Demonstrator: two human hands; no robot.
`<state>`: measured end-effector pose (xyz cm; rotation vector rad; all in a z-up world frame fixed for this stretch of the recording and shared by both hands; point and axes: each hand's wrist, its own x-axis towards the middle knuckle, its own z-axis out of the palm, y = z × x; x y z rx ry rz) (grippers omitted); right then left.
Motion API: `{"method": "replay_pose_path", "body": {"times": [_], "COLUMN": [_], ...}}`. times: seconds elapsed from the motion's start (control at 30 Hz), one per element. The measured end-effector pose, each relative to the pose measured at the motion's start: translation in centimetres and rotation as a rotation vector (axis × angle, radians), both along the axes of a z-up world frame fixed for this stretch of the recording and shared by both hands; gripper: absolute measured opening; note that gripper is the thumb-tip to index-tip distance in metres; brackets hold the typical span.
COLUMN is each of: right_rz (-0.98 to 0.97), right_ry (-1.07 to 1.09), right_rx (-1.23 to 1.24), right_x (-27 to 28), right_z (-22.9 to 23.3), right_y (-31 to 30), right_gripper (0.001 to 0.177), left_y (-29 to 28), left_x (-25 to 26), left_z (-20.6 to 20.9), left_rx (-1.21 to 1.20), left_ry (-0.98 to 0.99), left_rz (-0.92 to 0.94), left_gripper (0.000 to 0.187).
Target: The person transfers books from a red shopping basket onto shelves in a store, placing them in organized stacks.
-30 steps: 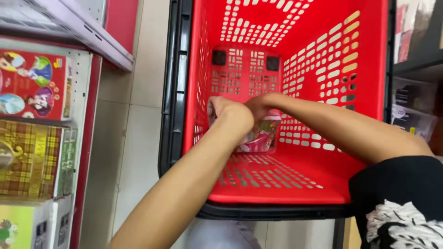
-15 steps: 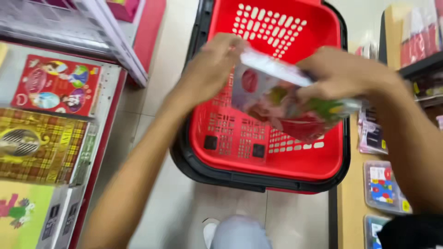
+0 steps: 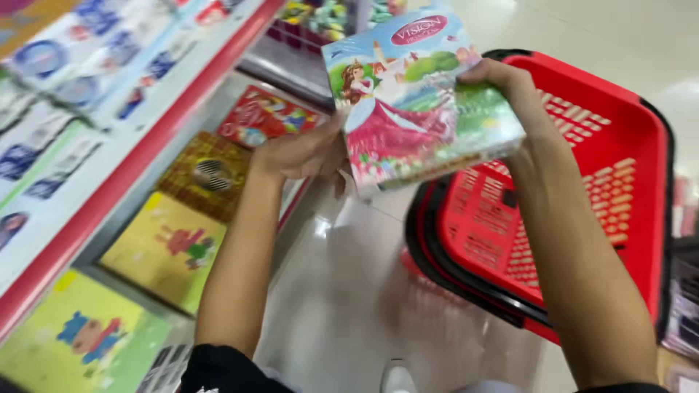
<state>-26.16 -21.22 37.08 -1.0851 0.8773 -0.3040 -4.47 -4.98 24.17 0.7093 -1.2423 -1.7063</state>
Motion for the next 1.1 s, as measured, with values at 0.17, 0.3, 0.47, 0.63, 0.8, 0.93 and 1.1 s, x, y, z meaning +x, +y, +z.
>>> {"method": "replay_pose_path", "body": {"times": [0.17,0.3,0.47,0.63,0.8,0.93,1.1], "right_rz": [0.041,-0.035,-0.031,-0.151,-0.125,-0.159,-0.204], "right_ry": [0.004,0.023,-0.273,-0.386,-0.265,-0.256,-0.295], "right_rx": [0.023,0.103,0.344,0.43,0.117,0.086,-0.034], "right_x": [7.1,10.3,12.6,15.8,22.1,25.3,25.2], "right_z": [-3.0,-5.1,-15.2,-20.1,-28.2,-35.5,-34.4], "right_y": [2.9,6.4,6.0,8.3,7.0,4.0,4.4], "right_gripper": [0.034,0.036,0.099,0.107,0.079,0.081,0.088], "left_y": [3.6,6.4,8.2,7.0,3.0,2.9,3.6], "left_x": [4.5,6.9,7.7,9.7,12.6,12.0,12.8], "left_z": [-2.5,-5.2,-6.5,-12.9,-21.4,-21.9,-22.0], "left_rx": [0.208,0.301,0.314,0.382,0.479,0.655,0.626], "left_ry": [0.18,0.442,0.285,0.251,0.301,0.145,-0.135], "left_rz": [0.309,0.597,0.814,0.938,1.058,1.212,1.365], "left_gripper": [0.075,0.065,0.048,0.05,0.066,0.063,0.046]}}
